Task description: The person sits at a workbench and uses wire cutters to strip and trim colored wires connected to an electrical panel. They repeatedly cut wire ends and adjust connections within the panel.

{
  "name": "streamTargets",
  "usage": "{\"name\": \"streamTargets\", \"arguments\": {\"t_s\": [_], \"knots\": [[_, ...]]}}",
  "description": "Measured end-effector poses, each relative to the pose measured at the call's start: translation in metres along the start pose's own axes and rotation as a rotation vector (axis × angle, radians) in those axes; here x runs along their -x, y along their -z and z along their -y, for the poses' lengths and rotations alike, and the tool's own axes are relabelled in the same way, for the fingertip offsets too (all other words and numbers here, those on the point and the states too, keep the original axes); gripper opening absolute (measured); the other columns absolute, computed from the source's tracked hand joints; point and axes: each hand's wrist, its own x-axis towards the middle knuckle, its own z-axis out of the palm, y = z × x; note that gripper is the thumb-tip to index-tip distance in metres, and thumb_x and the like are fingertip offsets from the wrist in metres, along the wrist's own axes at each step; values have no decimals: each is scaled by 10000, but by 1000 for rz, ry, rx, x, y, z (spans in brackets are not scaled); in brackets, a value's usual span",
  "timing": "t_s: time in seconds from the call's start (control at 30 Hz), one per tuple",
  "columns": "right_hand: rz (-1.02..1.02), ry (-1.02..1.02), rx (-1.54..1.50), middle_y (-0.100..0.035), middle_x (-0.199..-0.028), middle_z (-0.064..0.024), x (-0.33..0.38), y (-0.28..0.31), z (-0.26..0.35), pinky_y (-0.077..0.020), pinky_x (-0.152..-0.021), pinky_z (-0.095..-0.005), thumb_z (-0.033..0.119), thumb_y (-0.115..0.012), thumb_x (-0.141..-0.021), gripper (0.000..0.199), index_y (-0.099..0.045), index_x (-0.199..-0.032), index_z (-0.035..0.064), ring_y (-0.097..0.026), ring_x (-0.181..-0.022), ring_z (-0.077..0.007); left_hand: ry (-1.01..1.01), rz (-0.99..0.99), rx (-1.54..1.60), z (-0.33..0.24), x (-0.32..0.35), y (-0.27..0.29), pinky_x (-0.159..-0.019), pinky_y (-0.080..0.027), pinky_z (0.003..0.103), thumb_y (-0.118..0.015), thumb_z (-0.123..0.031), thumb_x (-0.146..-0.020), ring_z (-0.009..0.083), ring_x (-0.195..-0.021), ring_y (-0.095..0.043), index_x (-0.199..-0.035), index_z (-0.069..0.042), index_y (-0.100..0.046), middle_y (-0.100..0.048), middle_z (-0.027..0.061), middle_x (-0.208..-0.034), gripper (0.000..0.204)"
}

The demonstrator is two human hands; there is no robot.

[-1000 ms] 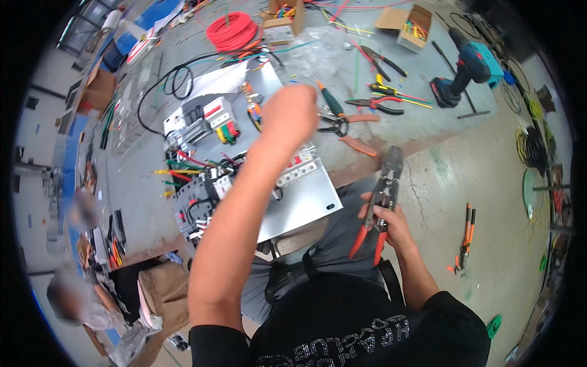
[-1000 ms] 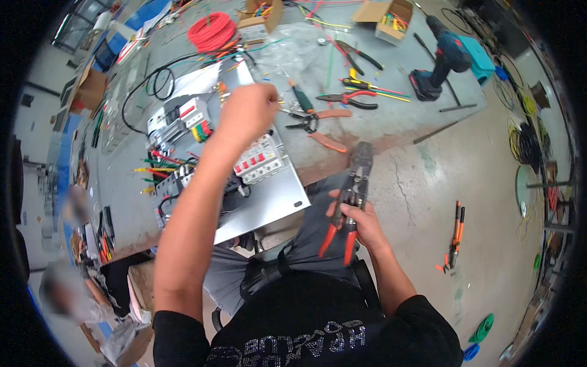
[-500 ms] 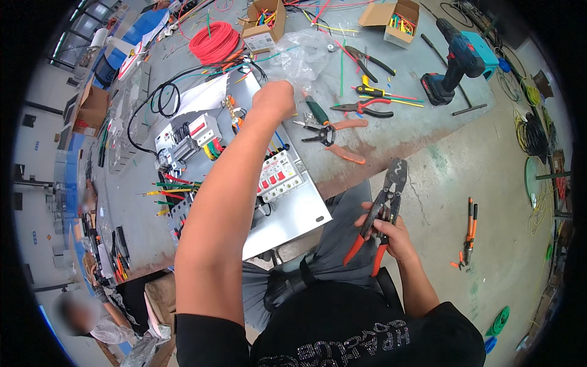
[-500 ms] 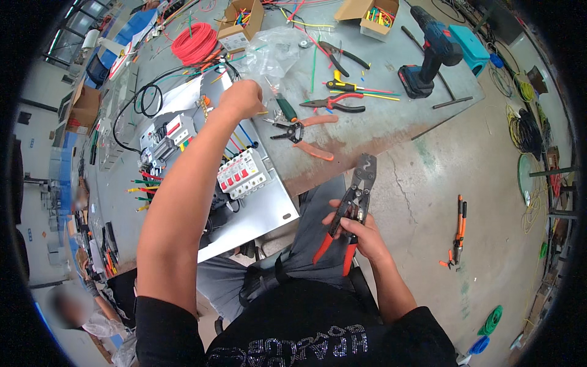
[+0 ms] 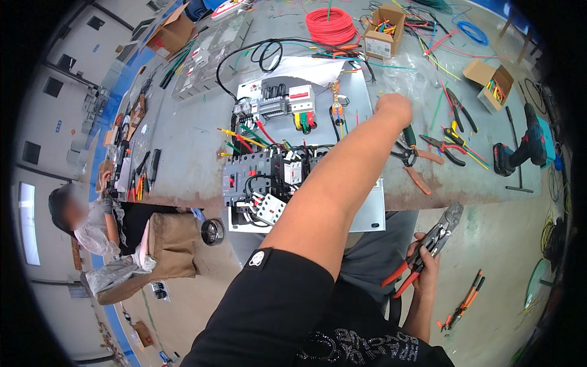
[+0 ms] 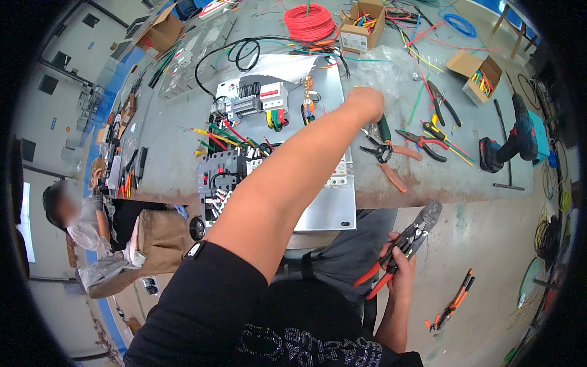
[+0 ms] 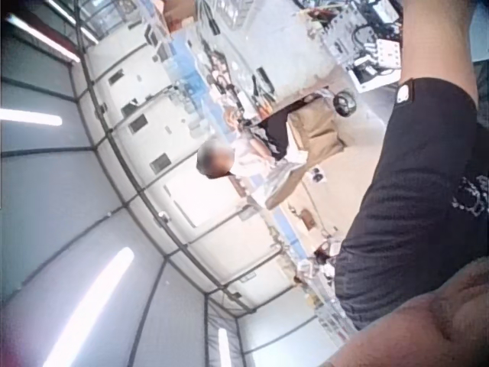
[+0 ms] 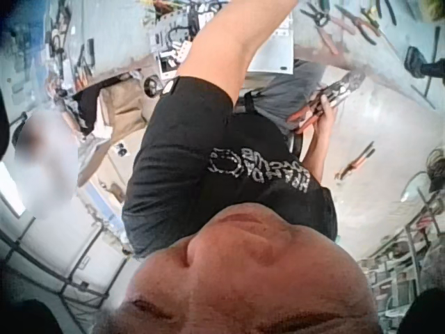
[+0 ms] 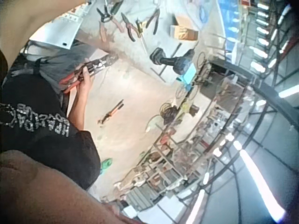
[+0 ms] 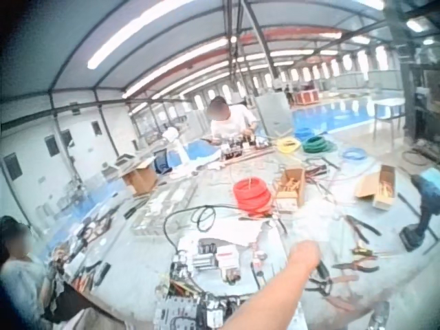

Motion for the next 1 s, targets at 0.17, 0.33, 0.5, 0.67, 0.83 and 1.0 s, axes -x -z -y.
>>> {"name": "streamTargets", "arguments": {"t_s": [0.17, 0.33, 0.5, 0.67, 0.83, 1.0], "knots": [[-7, 6, 14, -672, -878, -135, 2, 2, 3, -481, -558, -281, 238, -669, -936, 492, -567, -1323, -46, -603, -642, -168, -4, -48, 30, 2, -3, -14, -908, -603, 430, -792, -112, -743, 327, -1107, -741, -1073, -92, -817, -769, 171, -1167, 331], [-14, 0, 36, -693, -926, -157, 9, -1, 8, -532, -603, -308, 237, -672, -923, 554, -544, -1369, -66, -644, -684, -192, -8, -38, 38, 1, 1, -4, -910, -604, 424, -769, -154, -784, 322, -1102, -742, -1085, -89, -811, -766, 169, -1177, 311], [33, 16, 66, -721, -1014, -184, 10, -2, 9, -566, -660, -329, 248, -677, -924, 615, -512, -1416, -82, -677, -750, -210, -78, -93, 37, 9, 11, 36, -819, -619, 457, -757, -183, -799, 293, -1095, -746, -1132, -97, -800, -752, 139, -1235, 347], [94, 52, 83, -724, -1145, -218, 8, -22, 31, -591, -780, -350, 227, -659, -925, 674, -447, -1485, -84, -703, -844, -220, -261, -82, 142, 24, 44, 123, -819, -600, 413, -683, -177, -754, 334, -934, -753, -1023, -11, -784, -775, 203, -988, 332], [143, 128, 164, -690, -1276, -253, 6, -57, 63, -582, -919, -401, 167, -629, -904, 689, -426, -1519, -68, -703, -1017, -233, -539, -55, 956, 122, 175, 190, -850, -561, 315, -716, -113, -937, 152, -928, -692, -1042, 2, -710, -719, 63, -1025, 155], [291, 207, 258, -694, -1286, -249, 4, -108, 85, -566, -936, -387, 177, -634, -876, 715, -434, -1518, -69, -707, -1032, -247, -380, -116, 1212, 188, 281, 211, -940, -591, 307, -734, -101, -965, 162, -992, -722, -1158, 1, -699, -743, 88, -1068, 222]]}}
